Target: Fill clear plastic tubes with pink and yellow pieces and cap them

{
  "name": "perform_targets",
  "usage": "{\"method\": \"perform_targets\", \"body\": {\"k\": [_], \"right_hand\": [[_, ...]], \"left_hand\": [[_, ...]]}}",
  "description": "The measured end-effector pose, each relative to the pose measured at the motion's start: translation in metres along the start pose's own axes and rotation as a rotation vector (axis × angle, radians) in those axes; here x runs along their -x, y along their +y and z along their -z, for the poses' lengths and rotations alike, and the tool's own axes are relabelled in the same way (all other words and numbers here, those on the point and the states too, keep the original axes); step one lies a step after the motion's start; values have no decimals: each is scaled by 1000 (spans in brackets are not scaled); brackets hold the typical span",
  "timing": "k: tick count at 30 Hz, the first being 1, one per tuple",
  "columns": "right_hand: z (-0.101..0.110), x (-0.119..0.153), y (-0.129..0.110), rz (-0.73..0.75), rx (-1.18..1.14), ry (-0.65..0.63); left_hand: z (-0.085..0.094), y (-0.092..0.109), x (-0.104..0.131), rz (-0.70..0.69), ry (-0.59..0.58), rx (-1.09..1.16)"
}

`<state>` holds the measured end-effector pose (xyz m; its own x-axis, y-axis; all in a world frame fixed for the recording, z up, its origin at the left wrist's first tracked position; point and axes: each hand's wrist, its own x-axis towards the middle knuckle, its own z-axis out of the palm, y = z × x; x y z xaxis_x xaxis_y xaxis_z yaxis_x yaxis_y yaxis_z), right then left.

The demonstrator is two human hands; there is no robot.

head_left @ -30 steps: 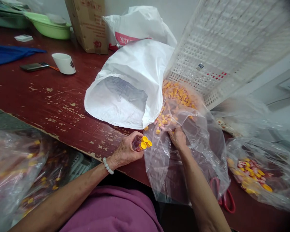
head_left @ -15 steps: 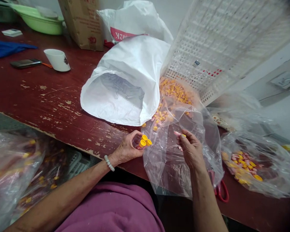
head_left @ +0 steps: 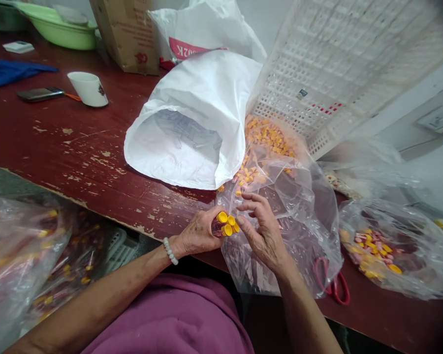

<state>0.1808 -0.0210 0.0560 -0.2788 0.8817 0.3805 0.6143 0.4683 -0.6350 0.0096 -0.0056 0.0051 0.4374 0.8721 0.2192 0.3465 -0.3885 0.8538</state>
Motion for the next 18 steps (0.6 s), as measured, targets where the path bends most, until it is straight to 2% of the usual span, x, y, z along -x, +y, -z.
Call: {"method": "perform_targets", "body": {"k": [5, 8, 11, 13, 14, 16, 18], "right_hand": [[-13, 8, -7, 50, 108, -193], [-13, 7, 8, 9, -15, -152], [2, -2, 55, -192, -63, 106], [15, -15, 99, -356, 142, 254], [19, -24, 121, -386, 300, 257], [23, -45, 157, -370, 382, 261], [20, -66, 177, -299, 411, 245]], "left_hand": [[0, -1, -2, 22, -2, 57], [3, -2, -7, 51, 34, 102], [8, -10, -12, 118, 100, 241], [11, -19, -12, 176, 181, 304], [11, -23, -12, 198, 216, 318], [12, -29, -10, 214, 256, 326], [12, -29, -8, 210, 238, 339]]}}
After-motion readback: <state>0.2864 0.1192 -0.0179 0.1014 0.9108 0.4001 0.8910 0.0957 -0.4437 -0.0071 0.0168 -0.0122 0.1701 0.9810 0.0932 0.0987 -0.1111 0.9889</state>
